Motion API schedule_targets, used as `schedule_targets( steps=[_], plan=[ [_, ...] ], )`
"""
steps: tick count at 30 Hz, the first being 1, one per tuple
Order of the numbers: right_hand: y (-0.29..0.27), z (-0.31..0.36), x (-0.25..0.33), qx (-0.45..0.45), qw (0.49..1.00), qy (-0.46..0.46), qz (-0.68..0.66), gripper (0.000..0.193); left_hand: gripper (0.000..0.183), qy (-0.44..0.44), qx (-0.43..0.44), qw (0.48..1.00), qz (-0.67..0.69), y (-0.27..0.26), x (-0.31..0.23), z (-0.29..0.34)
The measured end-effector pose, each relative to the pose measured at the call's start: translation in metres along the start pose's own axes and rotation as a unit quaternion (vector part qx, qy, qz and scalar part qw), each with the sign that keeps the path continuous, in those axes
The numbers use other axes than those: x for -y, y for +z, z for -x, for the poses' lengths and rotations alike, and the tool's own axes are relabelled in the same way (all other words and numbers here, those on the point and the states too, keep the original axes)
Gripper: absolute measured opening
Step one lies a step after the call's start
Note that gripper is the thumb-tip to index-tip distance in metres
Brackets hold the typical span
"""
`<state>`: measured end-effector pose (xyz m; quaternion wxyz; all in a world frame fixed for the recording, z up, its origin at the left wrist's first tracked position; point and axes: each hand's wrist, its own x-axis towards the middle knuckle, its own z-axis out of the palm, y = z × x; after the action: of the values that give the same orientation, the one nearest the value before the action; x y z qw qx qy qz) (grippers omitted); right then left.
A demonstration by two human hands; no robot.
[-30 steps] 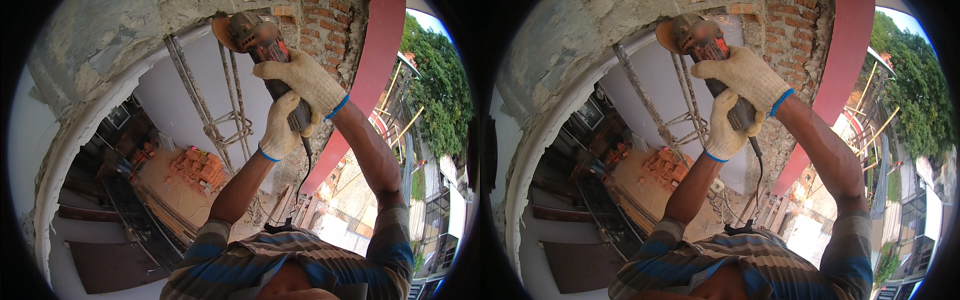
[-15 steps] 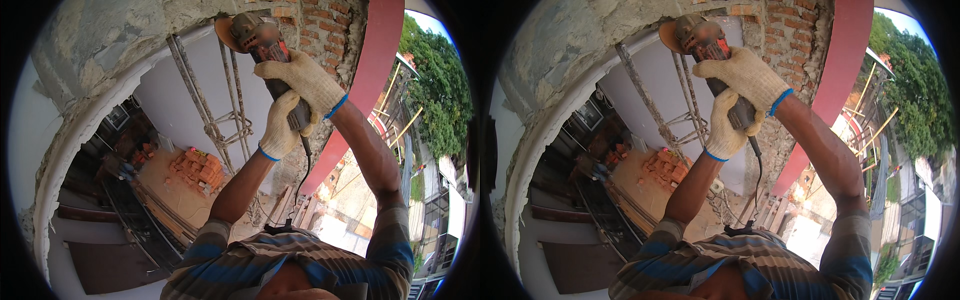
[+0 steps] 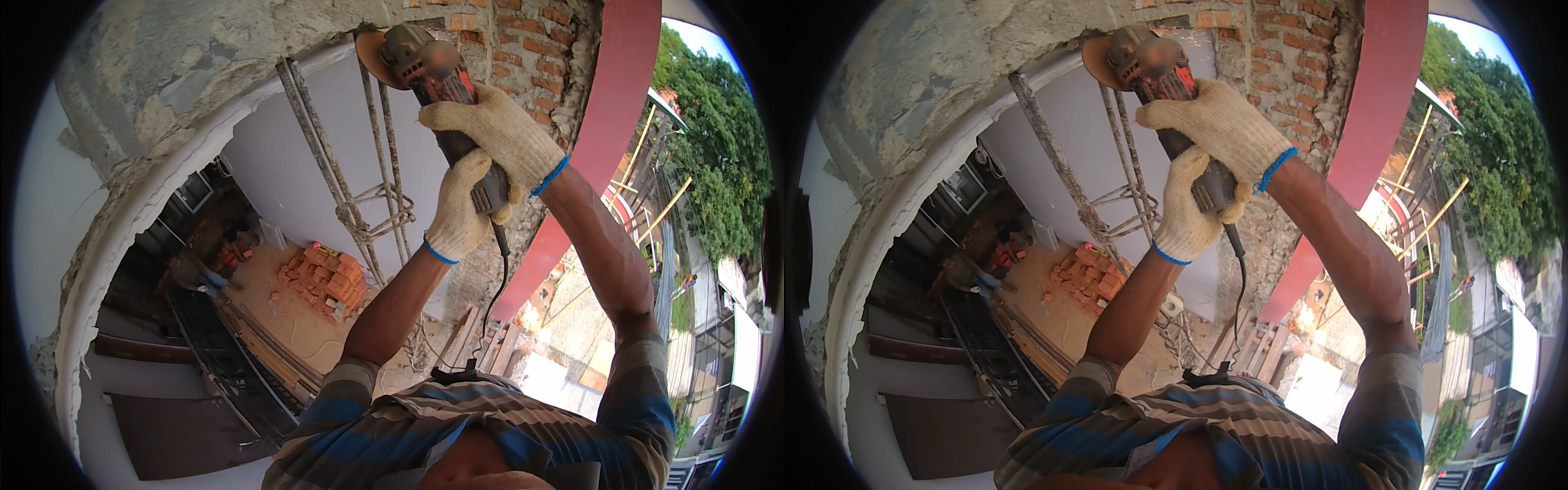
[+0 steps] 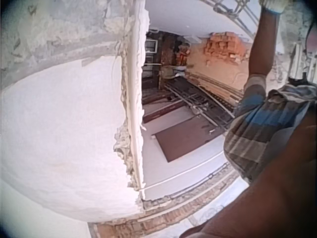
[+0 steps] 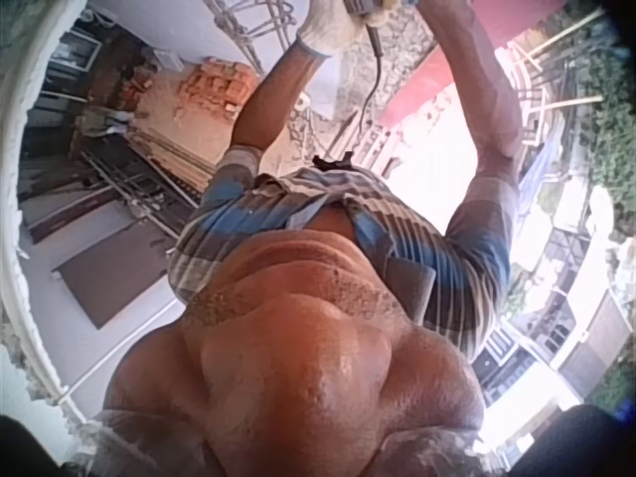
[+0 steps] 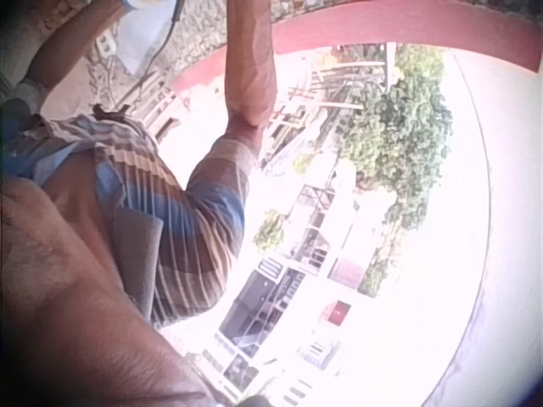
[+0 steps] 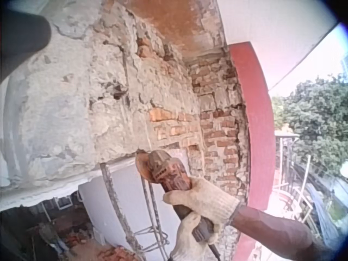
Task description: The person uses an angle grinder to cut and grind the upper edge of a brick wall opening. They hold the tool with both hands, moving it along the arch to remove material and smooth the surface.
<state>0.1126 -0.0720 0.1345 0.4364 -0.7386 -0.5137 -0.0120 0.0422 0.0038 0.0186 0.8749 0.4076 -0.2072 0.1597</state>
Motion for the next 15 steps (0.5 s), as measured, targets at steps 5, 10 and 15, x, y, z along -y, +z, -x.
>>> schedule_targets(
  steps=[5, 10, 15],
  plan=[
    [0.0007, 0.0003, -0.0011, 0.008, 1.000, -0.004, 0.004, 0.065, 0.046, 0.000, -0.007, 1.000, -0.005, -0.0011, -0.0004, 0.0006],
    [0.0024, 0.0008, -0.0012, 0.007, 1.000, -0.019, -0.015, 0.066, 0.046, 0.007, -0.014, 1.000, -0.016, -0.0018, -0.0004, 0.0020],
    [0.0016, 0.0010, 0.0010, 0.009, 1.000, -0.003, 0.004, 0.065, 0.045, 0.004, -0.010, 1.000, -0.012, -0.0018, -0.0014, 0.0029]
  ],
)
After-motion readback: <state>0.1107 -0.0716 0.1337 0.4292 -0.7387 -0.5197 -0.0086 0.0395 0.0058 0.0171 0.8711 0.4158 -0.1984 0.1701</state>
